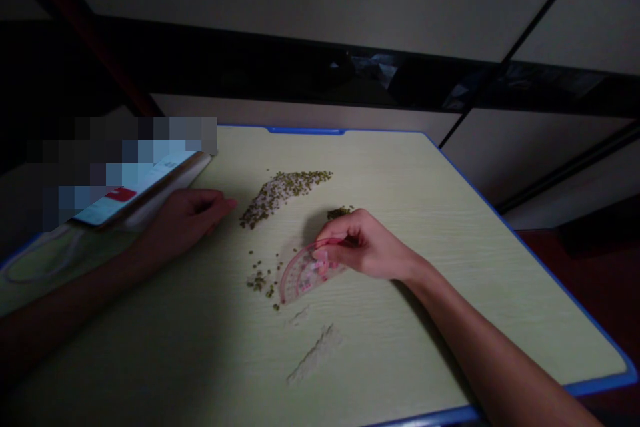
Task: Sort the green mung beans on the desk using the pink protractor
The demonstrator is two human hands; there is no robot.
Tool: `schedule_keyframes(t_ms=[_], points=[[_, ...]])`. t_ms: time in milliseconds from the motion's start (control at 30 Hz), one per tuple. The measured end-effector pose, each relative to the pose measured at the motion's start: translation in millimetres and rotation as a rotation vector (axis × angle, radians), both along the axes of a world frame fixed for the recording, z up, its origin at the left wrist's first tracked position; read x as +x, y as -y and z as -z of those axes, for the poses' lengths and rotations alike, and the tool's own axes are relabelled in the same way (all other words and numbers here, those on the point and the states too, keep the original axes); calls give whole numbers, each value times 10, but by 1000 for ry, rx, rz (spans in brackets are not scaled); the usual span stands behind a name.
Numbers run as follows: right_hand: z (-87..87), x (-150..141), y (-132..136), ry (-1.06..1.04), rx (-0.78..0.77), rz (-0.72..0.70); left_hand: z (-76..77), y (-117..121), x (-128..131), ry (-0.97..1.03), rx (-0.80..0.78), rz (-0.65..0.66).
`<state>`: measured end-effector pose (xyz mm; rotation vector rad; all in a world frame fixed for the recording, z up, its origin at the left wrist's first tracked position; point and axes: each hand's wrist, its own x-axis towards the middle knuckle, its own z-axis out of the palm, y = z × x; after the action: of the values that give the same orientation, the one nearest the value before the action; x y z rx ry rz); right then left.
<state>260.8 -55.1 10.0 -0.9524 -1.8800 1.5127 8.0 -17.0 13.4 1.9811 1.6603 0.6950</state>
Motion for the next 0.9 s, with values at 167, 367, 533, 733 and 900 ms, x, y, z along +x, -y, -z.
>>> schedule_keyframes(t_ms=[167,367,533,733,900], points=[[17,-20,-2,-19,24,32,-2,0,3,0,9,11],[19,-38,4,-29,31,17,-13,-3,8,-2,3,18],[13,-33,12,-32,15,-20,-20,1,9,-12,1,6],[24,-84,40,-38,13,-14,-12,-6,6,0,3,12],[21,-118,57,-21,36,4,-9,-3,9,2,0,12]])
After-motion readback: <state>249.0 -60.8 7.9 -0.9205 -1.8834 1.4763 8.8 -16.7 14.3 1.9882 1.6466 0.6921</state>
